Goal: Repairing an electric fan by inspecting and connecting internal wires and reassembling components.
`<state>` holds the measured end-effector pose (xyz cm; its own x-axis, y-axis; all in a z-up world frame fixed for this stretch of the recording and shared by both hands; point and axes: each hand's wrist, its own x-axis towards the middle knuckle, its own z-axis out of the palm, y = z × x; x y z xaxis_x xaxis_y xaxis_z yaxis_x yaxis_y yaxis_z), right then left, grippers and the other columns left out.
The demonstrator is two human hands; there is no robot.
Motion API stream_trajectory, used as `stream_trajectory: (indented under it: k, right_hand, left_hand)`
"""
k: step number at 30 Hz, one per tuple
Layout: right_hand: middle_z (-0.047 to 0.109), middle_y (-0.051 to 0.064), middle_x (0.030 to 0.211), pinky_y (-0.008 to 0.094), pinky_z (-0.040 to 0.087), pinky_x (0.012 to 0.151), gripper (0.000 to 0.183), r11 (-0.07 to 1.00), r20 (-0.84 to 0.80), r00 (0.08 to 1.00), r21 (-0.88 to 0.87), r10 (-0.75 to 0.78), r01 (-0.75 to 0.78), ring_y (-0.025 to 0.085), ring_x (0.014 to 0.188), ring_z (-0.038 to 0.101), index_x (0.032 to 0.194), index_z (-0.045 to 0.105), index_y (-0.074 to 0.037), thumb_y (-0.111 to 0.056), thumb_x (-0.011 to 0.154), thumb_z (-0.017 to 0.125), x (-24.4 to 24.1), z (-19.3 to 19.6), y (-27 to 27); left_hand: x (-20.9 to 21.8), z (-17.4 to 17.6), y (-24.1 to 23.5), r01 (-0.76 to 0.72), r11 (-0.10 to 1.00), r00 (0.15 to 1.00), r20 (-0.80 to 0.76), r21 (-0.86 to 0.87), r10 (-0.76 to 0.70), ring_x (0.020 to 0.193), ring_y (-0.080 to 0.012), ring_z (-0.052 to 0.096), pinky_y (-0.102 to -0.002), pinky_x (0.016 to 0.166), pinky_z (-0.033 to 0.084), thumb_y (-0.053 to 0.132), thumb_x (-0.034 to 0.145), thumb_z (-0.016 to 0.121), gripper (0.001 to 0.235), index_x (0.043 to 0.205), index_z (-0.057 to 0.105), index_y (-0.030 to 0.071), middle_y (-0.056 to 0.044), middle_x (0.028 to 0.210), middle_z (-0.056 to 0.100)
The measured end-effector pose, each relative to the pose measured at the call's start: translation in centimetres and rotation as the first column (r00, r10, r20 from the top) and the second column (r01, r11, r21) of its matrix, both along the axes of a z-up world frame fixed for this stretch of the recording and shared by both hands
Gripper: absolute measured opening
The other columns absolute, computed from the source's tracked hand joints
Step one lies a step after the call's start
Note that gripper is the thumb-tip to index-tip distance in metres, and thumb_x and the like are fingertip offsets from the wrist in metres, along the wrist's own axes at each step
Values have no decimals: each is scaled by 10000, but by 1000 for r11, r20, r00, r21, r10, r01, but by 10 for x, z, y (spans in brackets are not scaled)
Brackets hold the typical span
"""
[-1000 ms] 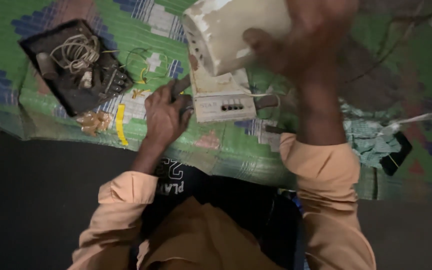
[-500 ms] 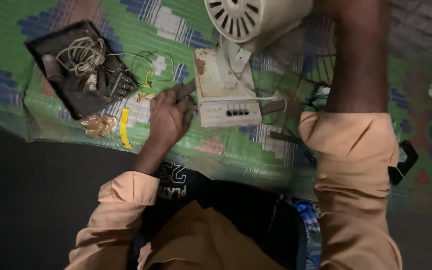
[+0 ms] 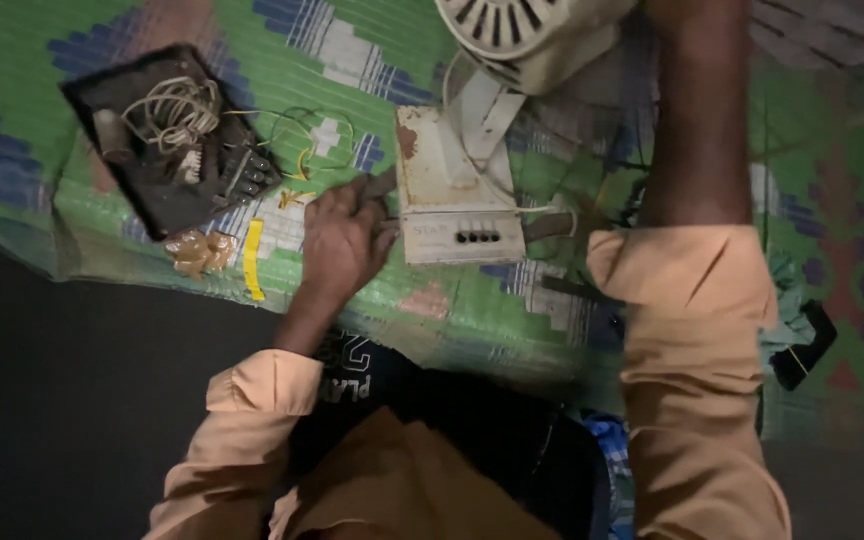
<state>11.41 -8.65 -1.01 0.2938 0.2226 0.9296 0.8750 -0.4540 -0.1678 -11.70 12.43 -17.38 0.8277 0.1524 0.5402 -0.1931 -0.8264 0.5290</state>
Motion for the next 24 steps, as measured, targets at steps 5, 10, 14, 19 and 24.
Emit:
stream_trajectory:
  k: [5,10,14,19,24]
  right_hand:
    - [571,144,1433,461,415,1133,390,993,-57,998,113,-36,42,348,1365,556,1444,588,-88,-311,1128,634,-8,-15,-14]
    - [561,135,1477,448,411,1167,376,976,-100,995,216,-7,29,342,1406,548,1466,578,-96,-266,1137,639,-19,-23,5]
    - [275,67,1699,464,297,1229,726,985,142,990,172,-4,-20,300,1551,297,1617,351,-227,-486,968,549,-51,-38,32]
    - [-147,19,1731,545,166,1296,1310,982,-7,993,150,-116,116,230,1592,-24,1706,-89,-328,-556,898,916,-10,-69,47]
    - [-30,99,1737,659,65,1310,1228,903,1,920,193,-392,384,328,1618,-1,1673,-36,-274,-504,906,894,33,-89,55]
  left_hand:
    - [3,-5,-3,18,1000,1000,-15,0,-18,1248,-389,548,-520,1019,399,227,769,841,279,979,726,83,-183,1414,599]
    - [1,-9,-1,-20,1000,1000,-8,-20,20,1249,-393,545,-518,1026,396,256,786,831,291,988,727,73,-199,1418,597]
    - [0,-9,-1,-15,1000,1000,-24,7,15,1243,-392,548,-517,1024,398,264,789,820,294,991,730,71,-197,1417,601]
    - [1,-5,0,-4,1000,1000,27,-20,5,1240,-395,557,-516,1024,408,251,802,832,287,990,726,62,-206,1402,604]
    - [-3,2,-1,9,999,1000,15,-34,-9,1228,-406,557,-522,1015,408,229,766,843,307,985,726,48,-220,1389,605]
